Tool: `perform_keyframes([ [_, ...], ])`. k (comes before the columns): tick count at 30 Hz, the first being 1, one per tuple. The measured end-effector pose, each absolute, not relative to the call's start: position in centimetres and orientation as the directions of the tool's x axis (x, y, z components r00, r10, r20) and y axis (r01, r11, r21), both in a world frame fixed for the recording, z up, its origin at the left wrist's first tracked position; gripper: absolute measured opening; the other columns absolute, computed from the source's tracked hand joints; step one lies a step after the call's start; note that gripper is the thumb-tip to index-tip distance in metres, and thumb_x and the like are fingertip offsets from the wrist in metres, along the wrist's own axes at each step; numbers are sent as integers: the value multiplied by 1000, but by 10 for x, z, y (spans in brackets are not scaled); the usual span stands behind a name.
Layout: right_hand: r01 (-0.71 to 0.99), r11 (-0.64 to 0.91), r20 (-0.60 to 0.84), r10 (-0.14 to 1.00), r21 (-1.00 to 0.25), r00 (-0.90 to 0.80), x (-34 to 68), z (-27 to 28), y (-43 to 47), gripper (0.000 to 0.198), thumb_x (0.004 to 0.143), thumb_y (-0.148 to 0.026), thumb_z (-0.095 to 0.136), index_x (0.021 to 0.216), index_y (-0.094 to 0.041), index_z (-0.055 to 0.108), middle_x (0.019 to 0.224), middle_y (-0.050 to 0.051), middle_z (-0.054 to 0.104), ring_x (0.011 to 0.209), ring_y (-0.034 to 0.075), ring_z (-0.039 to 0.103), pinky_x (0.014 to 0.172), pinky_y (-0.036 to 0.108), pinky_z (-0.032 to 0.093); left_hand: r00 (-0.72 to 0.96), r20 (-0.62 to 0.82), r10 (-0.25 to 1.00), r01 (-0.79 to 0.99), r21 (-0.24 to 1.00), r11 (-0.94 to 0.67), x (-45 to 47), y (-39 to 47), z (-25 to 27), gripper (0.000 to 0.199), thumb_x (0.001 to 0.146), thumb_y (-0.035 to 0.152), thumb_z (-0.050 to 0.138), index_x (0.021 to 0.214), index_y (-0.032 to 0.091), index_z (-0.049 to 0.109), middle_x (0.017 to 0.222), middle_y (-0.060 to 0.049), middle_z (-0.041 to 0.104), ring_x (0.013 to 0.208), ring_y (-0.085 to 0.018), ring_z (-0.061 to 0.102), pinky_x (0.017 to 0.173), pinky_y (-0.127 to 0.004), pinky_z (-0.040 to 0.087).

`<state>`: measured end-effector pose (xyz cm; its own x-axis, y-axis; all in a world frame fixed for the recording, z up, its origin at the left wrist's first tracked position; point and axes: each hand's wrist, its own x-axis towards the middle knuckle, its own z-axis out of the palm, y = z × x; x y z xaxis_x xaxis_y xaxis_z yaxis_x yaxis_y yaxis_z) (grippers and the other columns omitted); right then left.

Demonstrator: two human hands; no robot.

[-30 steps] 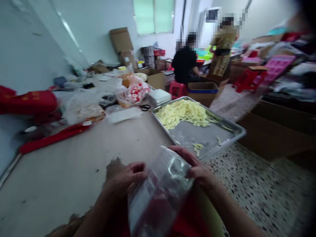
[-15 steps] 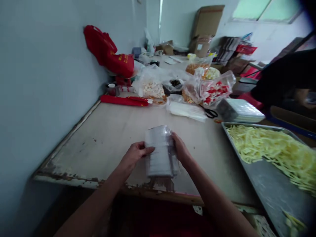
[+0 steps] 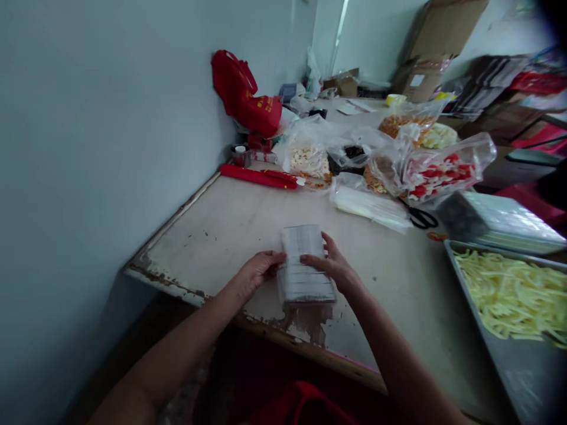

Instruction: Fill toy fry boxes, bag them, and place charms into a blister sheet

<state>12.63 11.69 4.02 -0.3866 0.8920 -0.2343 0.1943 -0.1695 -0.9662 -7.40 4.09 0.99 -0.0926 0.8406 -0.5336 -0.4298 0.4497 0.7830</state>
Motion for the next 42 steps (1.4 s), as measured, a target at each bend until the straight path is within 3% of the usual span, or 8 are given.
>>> perform_keyframes([
  [6, 140, -363, -389, 862, -921, -326, 134, 54, 97, 100, 56, -42, 88, 144, -26, 43, 111, 9, 66, 90, 31, 66, 73, 42, 58, -240, -527, 816, -321, 836, 445, -106, 12, 1, 67, 37, 67, 87, 61, 18, 49, 55, 5, 47, 50, -7, 37, 51, -24, 26],
  [10, 275, -339, -398, 897, -900, -195, 136, 49, 93, 111, 54, -52, 88, 149, -26, 38, 123, 12, 61, 95, 31, 65, 74, 40, 56, -453, -400, 797, 48, 882, 469, -146, -10, 9, 46, 64, 55, 81, 81, 16, 64, 62, 3, 54, 54, -10, 44, 54, -25, 29],
  [13, 333, -317, -398, 892, -888, -213, 135, 49, 91, 112, 55, -61, 86, 150, -25, 38, 121, 11, 61, 94, 32, 65, 75, 40, 55, -571, -183, 800, 527, 665, 528, -169, -25, 17, 37, 80, 43, 71, 106, 17, 68, 84, -5, 66, 75, -18, 59, 66, -28, 39],
  [17, 316, -311, -388, 895, -896, -220, 135, 56, 85, 112, 55, -63, 85, 149, -23, 41, 118, 12, 63, 95, 33, 65, 75, 41, 55, -582, 53, 812, 755, 408, 514, -165, -42, 29, 26, 90, 28, 60, 113, 18, 68, 114, -12, 64, 106, -27, 59, 88, -36, 43],
  [20, 286, -320, -381, 904, -903, -195, 136, 57, 82, 118, 55, -62, 86, 153, -23, 35, 128, 15, 59, 100, 33, 64, 76, 40, 56, -519, 216, 827, 844, 285, 454, -134, -55, 29, 31, 92, 33, 59, 120, 20, 64, 123, -13, 62, 117, -29, 53, 101, -43, 39],
  [24, 242, -350, -401, 891, -905, -213, 137, 58, 82, 111, 57, -57, 86, 151, -25, 37, 123, 11, 62, 100, 33, 64, 73, 37, 56, -365, 165, 916, 909, 278, 311, -104, -70, 8, 48, 89, 45, 62, 130, 20, 59, 146, -15, 50, 133, -34, 44, 110, -52, 32],
  [30, 226, -387, -438, 861, -894, -259, 138, 67, 78, 84, 63, -55, 81, 137, -23, 55, 106, 10, 69, 83, 33, 68, 66, 41, 57, -547, 126, 828, 835, 159, 527, -173, -86, -8, 38, 99, 29, 43, 133, 21, 60, 145, -12, 54, 132, -32, 47, 112, -56, 26],
  [42, 209, -395, -439, 864, -895, -248, 142, 54, 83, 94, 58, -52, 83, 141, -21, 50, 104, 10, 70, 80, 33, 69, 63, 42, 57, -561, 144, 816, 828, 84, 554, -212, -105, -6, 37, 95, 30, 55, 130, 22, 62, 140, -12, 58, 127, -30, 51, 110, -49, 29],
])
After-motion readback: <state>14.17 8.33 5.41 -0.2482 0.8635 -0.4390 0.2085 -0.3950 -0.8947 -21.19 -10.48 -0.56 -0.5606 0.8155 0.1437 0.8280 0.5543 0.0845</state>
